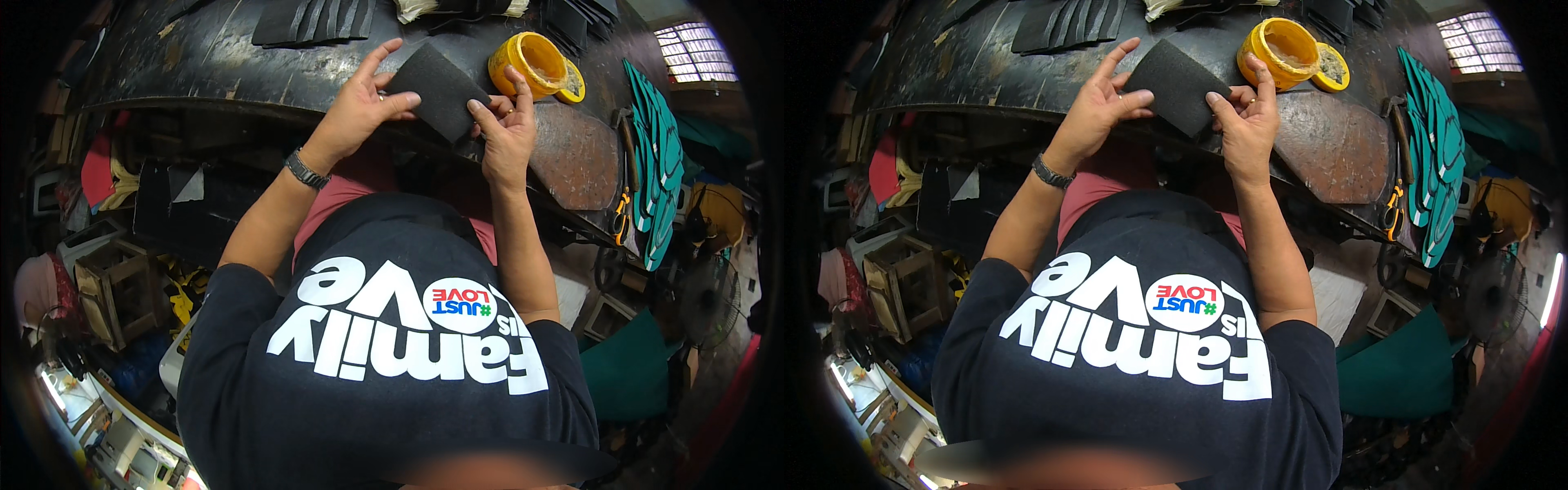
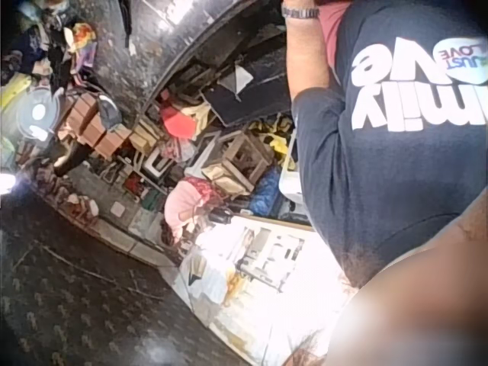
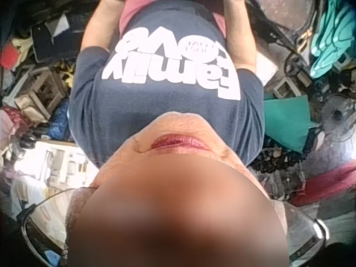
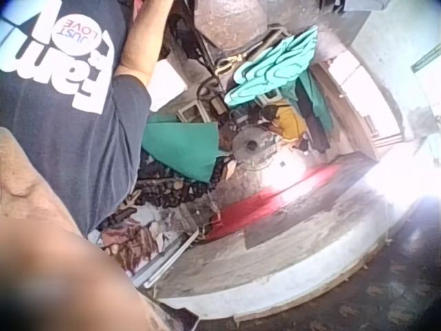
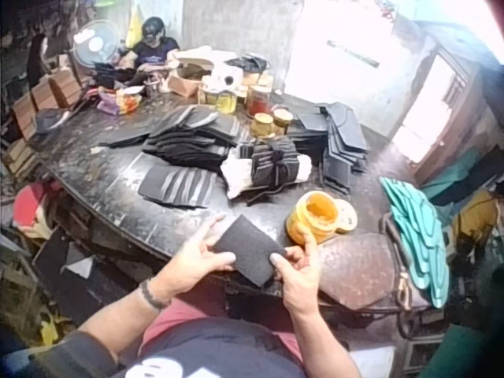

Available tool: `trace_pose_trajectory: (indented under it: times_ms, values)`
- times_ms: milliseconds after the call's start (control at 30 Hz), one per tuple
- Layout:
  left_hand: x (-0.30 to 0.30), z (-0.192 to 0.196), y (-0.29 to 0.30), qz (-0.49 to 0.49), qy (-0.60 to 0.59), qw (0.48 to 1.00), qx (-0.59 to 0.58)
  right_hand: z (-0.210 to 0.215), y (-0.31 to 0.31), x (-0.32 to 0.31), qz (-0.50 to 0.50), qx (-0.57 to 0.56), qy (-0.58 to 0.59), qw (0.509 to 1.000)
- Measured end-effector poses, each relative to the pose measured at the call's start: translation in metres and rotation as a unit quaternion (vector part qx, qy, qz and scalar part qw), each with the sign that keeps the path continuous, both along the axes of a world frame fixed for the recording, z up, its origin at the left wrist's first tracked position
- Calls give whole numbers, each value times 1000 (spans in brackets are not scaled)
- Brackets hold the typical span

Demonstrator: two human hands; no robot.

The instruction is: The person applies adhesive to small black leather pieces and presses them together, then handles white paper sheets and black leather pieces, folding and stacking them on the table. The person works with multiple leather pieces and paper sheets throughout the clip.

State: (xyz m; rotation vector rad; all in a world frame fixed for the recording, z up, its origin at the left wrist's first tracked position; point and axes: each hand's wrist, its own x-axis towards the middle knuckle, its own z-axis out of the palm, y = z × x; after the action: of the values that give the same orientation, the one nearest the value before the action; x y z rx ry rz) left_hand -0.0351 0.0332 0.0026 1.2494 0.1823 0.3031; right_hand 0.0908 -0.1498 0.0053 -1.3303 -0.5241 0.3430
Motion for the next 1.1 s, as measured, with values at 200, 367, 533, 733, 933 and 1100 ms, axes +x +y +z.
trace_pose_trajectory:
  times_ms: [200, 367, 533, 733, 933, 1100]
  values:
    - [8, -1, 27, 28, -11, 997, 68, 0, -2, 4, 45, -28, -9, 999]
    - [11, -2, 35, 22, -29, 983, 180, -1, 2, 5, 61, -23, -17, 998]
    - [8, 1, 34, 42, -6, 994, 101, -2, 3, 4, 66, -19, -4, 998]
    - [14, -6, 1, 108, -30, 993, 45, 3, 11, -14, 49, 18, 24, 998]
    - [35, -7, 38, 81, -31, 950, 298, 8, 6, -18, 72, -119, -56, 989]
    - [41, -4, 48, 79, -14, 861, 502, 2, 10, 20, 25, -222, -289, 931]
